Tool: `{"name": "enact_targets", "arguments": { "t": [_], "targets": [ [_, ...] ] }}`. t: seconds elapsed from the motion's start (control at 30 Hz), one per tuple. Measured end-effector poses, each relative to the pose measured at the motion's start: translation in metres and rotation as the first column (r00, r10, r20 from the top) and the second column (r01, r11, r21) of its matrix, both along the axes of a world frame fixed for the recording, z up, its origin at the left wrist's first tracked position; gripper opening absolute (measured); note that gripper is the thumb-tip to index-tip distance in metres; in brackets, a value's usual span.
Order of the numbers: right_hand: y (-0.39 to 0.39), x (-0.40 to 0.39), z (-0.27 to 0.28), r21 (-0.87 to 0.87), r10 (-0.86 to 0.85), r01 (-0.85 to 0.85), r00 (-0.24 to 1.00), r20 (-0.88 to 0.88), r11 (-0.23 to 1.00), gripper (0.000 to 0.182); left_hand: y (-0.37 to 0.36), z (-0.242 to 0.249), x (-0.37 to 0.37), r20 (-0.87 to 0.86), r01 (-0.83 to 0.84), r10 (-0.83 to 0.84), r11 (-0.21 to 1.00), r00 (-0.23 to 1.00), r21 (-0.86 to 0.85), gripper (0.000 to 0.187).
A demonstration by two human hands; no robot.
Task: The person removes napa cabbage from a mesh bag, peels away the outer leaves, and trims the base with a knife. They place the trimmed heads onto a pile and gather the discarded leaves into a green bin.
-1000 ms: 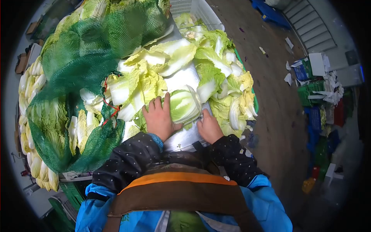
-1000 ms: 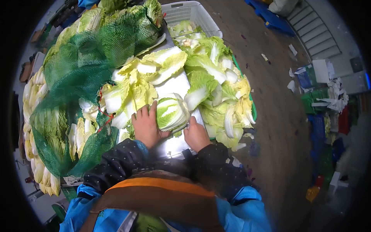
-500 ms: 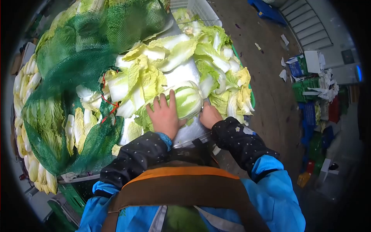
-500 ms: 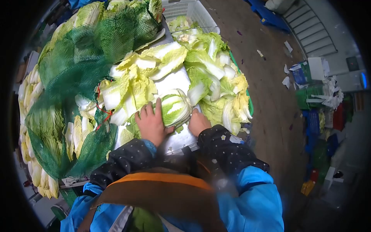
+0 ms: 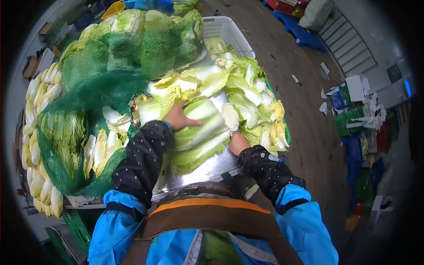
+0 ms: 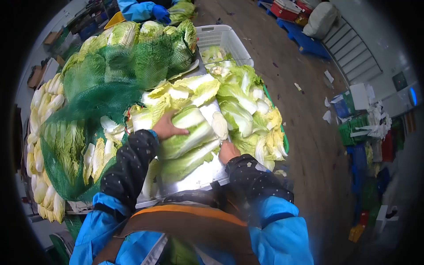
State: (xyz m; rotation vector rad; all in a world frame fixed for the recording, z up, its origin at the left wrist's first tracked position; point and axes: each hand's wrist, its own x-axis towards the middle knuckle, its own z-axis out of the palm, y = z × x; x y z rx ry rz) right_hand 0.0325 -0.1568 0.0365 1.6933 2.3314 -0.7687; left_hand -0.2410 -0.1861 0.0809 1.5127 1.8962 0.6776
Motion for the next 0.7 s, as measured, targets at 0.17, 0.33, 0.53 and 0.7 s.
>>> {"name": "enact_targets", "arguments": {
  "t": [0.17,0.33,0.53,0.7],
  "targets": [
    [-0.003,0.000,-0.006,0.044,-0.054,0.057,0.997,-0.058,0.997,0.024,0.005,0.049,0.052,-0.634,0.132,0.017,0.974,0.774,0.186,0.102],
    [-0.001,0.003,-0.004,0.073,-0.086,0.096,0.988,-0.130,0.993,0.030,0.066,0.052,-0.006,-0.214,-0.005,-0.065,0.950,0.975,-0.311,0.106],
    [0.013,0.019,-0.030,0.172,-0.287,0.329,0.930,-0.228,0.929,0.031,0.047,0.032,-0.040,0.103,-0.141,0.169,0.962,0.980,-0.235,0.094],
    [0.017,0.015,0.005,-0.066,-0.432,0.538,0.591,-0.681,0.840,0.020,-0.055,0.018,-0.029,0.512,-0.267,0.182,0.959,0.840,0.097,0.090]
  ]
}}
